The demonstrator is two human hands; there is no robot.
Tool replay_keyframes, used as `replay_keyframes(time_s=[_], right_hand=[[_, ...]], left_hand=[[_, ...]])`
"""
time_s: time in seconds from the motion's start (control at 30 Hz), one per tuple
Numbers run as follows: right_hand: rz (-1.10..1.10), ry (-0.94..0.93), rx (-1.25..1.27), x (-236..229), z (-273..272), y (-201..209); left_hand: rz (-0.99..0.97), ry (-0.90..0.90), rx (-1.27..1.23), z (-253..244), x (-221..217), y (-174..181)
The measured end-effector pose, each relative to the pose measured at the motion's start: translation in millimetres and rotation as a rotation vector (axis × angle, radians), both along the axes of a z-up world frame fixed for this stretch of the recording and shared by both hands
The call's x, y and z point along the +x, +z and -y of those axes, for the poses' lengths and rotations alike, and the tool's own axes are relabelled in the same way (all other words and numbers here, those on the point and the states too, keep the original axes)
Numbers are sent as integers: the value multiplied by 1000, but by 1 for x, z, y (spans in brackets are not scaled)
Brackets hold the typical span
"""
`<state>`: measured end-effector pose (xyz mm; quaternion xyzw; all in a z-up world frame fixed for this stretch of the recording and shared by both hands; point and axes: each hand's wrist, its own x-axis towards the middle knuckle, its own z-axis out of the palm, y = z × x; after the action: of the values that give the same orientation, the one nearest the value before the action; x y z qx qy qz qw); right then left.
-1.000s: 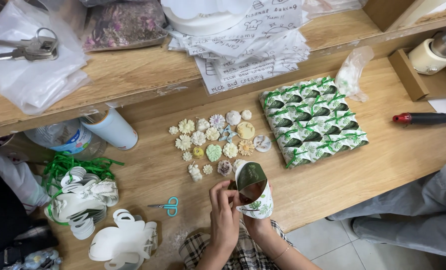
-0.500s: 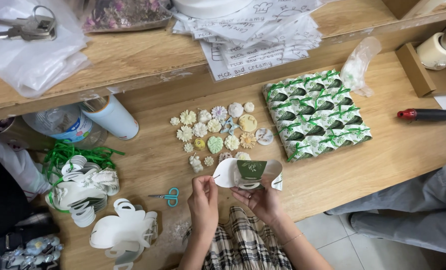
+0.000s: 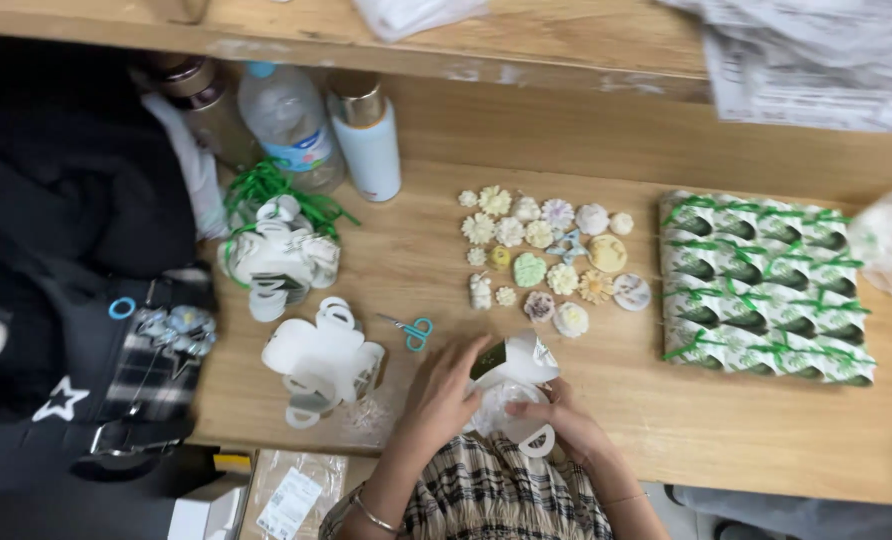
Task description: Packaging decorative candle wax melts into gift boxes and tying ribbons.
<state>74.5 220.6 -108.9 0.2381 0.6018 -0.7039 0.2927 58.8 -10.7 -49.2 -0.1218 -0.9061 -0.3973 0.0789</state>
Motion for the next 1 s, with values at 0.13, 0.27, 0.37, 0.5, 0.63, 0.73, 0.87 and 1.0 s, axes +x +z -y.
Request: replay_keyframes(time_s=[0.13,0.27,0.37,0.5,0.63,0.73,0.87,1.0], right_hand=[[-46,125,63,-8,16,0],[-200,64,221,-11,21,-9],[-678,38,578,-8,43,23],[-1108,246,936,-4,50,17],[-1109,773,872,-11,74,13],[-970,951,839,-19,82,0],[-968,870,671,-17,66,-10],[-713,574,410,-21,47,10]], left_hand=[[229,-31,129,9,8,-41],[376,177,180,21,9,-78],[440,249,263,25,6,-78],[468,273,393,25,4,-121],[482,241,530,21,5,-156],[542,289,486,18,2,-180],[449,333,386,21,4,-170],[459,327,333,66,-15,-62]])
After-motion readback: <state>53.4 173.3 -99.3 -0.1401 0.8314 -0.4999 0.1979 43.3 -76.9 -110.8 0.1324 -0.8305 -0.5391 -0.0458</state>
